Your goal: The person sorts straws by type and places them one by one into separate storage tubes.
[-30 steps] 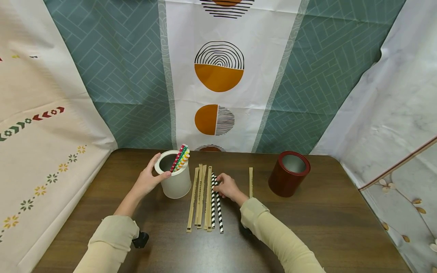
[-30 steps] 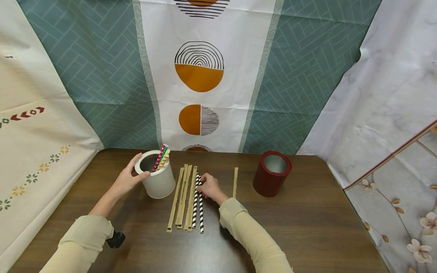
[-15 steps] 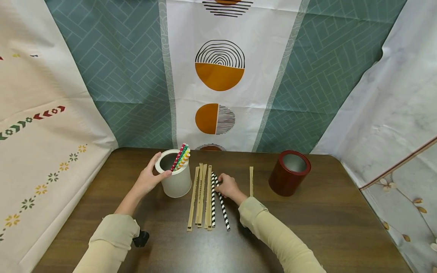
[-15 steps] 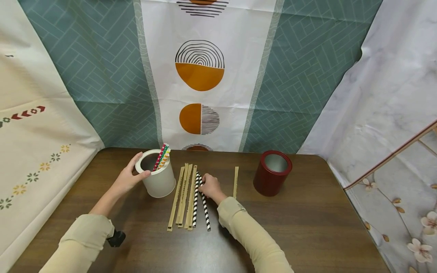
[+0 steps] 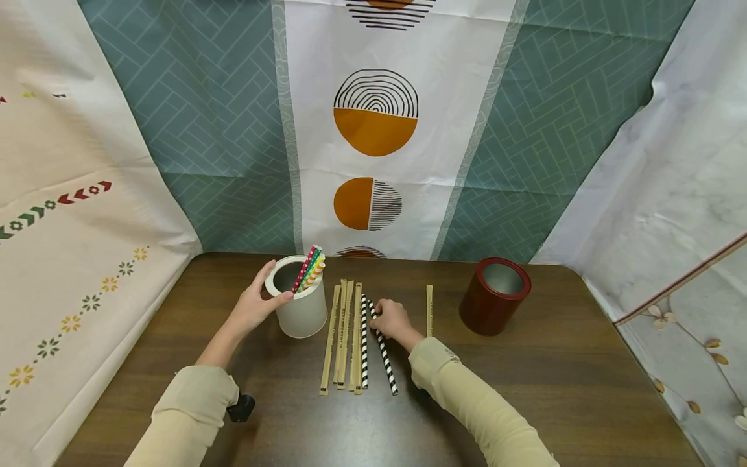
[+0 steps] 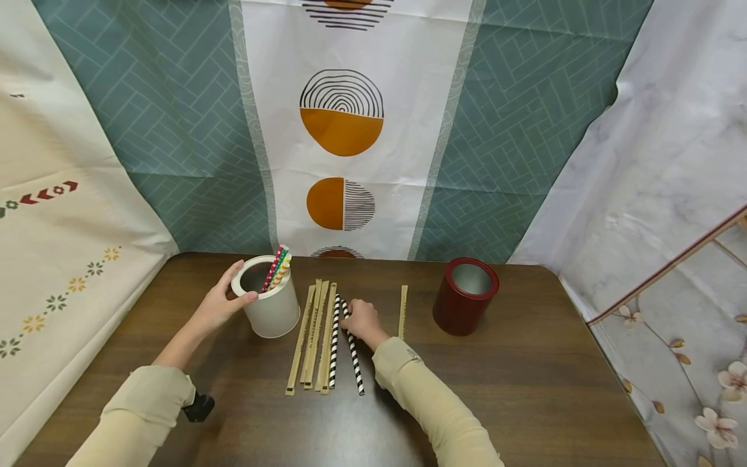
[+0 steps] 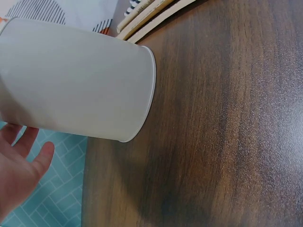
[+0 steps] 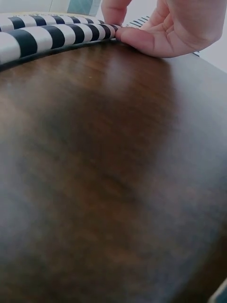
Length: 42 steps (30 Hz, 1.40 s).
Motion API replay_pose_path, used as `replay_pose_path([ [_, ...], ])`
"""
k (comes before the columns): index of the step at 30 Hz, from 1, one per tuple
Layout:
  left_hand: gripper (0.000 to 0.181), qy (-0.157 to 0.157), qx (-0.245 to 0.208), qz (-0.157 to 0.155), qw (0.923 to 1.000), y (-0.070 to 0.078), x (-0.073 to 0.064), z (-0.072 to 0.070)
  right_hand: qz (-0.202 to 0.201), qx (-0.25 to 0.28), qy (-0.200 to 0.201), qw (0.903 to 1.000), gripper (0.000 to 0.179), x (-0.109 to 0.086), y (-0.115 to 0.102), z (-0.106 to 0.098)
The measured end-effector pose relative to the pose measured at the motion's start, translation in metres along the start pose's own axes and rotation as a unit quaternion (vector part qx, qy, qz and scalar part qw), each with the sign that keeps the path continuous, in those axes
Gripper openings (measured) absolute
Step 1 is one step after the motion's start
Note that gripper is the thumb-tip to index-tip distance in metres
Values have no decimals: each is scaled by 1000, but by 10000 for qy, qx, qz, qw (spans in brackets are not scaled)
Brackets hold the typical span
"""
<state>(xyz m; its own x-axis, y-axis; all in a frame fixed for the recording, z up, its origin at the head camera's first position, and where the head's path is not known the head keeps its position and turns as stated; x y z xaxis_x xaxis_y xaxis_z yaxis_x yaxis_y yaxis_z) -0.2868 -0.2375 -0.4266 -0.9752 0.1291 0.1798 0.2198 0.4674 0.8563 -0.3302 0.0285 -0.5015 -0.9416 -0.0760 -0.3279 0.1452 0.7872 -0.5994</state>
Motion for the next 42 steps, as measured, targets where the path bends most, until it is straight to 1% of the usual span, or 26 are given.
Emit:
replay_pose_path([
  [3, 86, 1, 16, 0, 10000, 0, 0, 0, 0, 163, -71, 9998, 21, 0, 2, -1],
  [7, 86, 13, 4, 15, 10000, 0, 0, 0, 30, 539, -244, 9982, 18, 0, 5, -3],
  [12, 85, 21, -18, 5, 10000, -1, 0, 0, 79, 1016, -464, 9937, 16, 1, 11, -5],
  [17, 85, 20, 50, -20, 10000, -1, 0, -1, 151, 1320, -710, 9886, 16, -2, 12, -13],
  [23, 85, 16, 37, -3, 10000, -1, 0, 0, 281, 1681, -1018, 9801, 17, -8, 5, -28],
  [27, 85, 8, 54, 22, 10000, 1, 0, 0, 374, 1933, -1123, 9740, 18, -10, 0, -37],
  [33, 86, -5, 75, 15, 10000, 1, -1, -1, 320, 2262, -1202, 9661, 19, -14, -15, -52],
  [36, 85, -14, 71, -1, 10000, 2, -1, 0, 227, 2467, -1205, 9613, 20, -16, -24, -61],
  [42, 86, -22, 88, -1, 10000, 3, -2, 0, -6, 2952, -1115, 9489, 19, -24, -44, -80],
])
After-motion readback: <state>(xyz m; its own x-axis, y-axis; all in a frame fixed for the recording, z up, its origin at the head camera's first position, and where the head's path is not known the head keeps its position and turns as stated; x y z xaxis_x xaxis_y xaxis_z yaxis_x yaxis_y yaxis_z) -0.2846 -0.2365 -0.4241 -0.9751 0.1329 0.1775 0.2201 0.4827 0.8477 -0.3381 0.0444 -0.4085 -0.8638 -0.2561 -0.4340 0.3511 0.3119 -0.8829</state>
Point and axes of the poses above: each hand's wrist, its own x-axis towards the middle knuckle, its own z-axis out of the palm, y = z × x, the point moved 7 cm from there along x, towards the middle knuckle, and after that the axes turned 11 degrees about z, right-handed, at the moved point
